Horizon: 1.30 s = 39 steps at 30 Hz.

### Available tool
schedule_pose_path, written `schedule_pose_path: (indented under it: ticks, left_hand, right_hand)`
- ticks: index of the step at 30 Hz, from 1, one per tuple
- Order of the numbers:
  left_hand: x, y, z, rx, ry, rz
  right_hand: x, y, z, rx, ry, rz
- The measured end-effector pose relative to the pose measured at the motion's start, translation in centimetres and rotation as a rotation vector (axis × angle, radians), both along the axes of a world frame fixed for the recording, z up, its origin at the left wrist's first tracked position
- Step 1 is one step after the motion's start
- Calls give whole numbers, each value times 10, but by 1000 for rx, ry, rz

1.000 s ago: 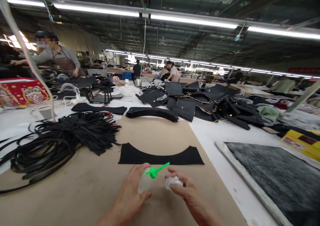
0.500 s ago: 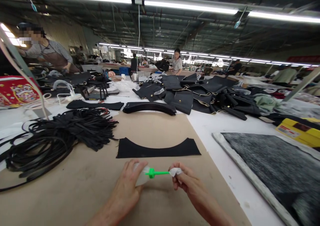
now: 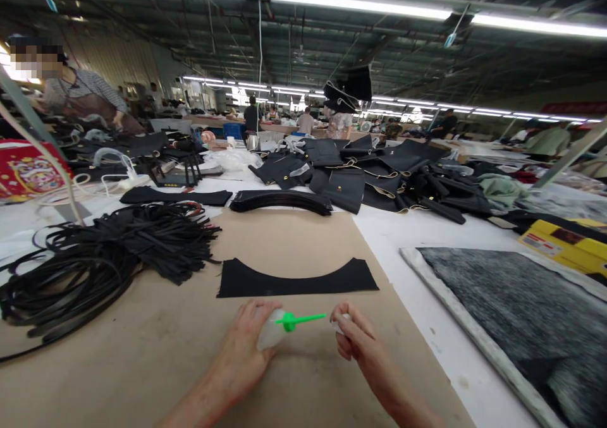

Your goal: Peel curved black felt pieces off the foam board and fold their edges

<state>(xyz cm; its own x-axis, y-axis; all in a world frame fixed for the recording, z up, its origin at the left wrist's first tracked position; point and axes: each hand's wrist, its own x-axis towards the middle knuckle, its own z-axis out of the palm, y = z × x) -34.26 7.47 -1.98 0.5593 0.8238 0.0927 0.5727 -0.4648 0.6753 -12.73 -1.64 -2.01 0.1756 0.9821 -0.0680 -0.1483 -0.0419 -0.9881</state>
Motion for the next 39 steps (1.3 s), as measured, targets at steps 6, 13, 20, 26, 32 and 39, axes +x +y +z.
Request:
schedule_pose_path:
  ticks: [6, 13, 20, 26, 32, 39]
  left_hand:
    - [1, 2, -9, 44, 6, 13]
    - [1, 4, -15, 159, 52, 52]
    - [4, 4, -15, 369, 207, 94]
    - [5, 4, -7, 508, 304, 109]
    - [7, 5, -4, 560, 317, 105]
    - [8, 10, 2, 614, 309, 105]
  right_hand:
    - [-7, -2, 0, 14, -82, -34]
    - [-3, 4, -10, -16, -52, 92]
    - [0, 9, -16, -50, -94, 9]
    - [2, 8, -9, -106, -171, -18]
    - [3, 8, -10, -137, -122, 20]
    - [3, 12, -12, -156, -78, 35]
